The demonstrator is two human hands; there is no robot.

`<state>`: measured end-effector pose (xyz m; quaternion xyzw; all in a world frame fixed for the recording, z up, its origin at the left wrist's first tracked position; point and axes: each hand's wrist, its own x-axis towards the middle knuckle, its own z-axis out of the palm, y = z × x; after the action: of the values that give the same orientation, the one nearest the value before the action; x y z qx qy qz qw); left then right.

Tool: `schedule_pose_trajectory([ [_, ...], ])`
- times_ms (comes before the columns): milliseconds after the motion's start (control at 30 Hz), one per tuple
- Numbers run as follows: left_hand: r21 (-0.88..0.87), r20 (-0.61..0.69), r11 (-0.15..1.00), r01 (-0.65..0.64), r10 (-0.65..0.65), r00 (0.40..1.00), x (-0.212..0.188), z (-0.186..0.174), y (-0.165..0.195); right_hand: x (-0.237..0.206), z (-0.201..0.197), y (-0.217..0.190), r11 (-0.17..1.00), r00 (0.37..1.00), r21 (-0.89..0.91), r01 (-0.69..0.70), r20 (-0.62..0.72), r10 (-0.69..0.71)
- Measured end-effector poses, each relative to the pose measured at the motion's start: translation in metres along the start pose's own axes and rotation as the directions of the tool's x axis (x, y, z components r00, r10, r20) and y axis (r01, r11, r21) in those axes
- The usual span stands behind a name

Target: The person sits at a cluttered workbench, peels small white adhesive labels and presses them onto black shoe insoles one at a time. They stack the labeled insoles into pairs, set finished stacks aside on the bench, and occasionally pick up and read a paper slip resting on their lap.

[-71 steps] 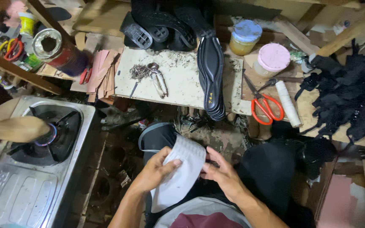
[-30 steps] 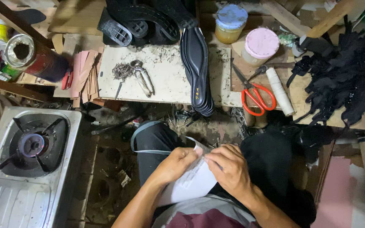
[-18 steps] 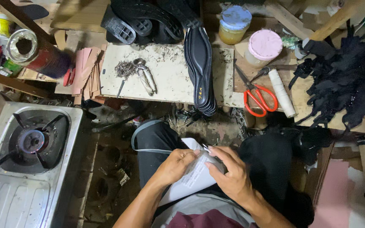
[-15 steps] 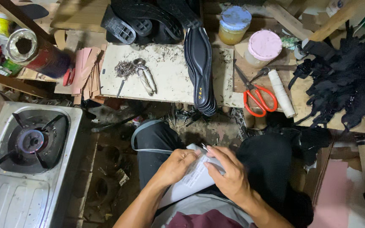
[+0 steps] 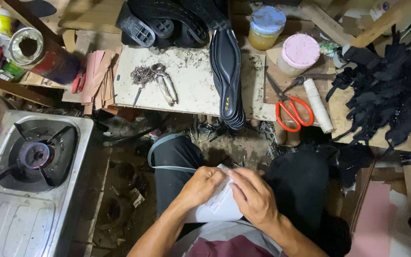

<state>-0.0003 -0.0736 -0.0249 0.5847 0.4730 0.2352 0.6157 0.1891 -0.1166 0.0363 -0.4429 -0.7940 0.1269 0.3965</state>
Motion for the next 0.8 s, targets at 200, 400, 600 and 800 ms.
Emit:
schedule_pose_trajectory([
  [200, 0.039, 0.045, 0.998, -0.040, 0.038, 0.998, 0.000, -0.007, -0.002, 0.004, 0.001, -0.001, 0.989, 0.992, 0.094, -0.114, 0.057, 0.109],
  [400, 0.045, 0.082, 0.987, 0.154, -0.158, 0.984, -0.016, -0.059, 0.003, 0.008, -0.001, 0.020, 0.723, 0.898, 0.544, -0.426, 0.159, 0.410],
  [600, -0.068, -0.035, 0.989, 0.129, -0.132, 0.991, -0.022, -0.065, 0.011, 0.026, 0.008, 0.014, 0.747, 0.924, 0.559, -0.359, 0.098, 0.370],
  [800, -0.120, -0.040, 0.989, 0.092, -0.097, 0.994, -0.014, -0.045, 0.017, 0.035, 0.013, -0.006, 0.984, 0.999, 0.178, 0.014, 0.034, -0.020],
])
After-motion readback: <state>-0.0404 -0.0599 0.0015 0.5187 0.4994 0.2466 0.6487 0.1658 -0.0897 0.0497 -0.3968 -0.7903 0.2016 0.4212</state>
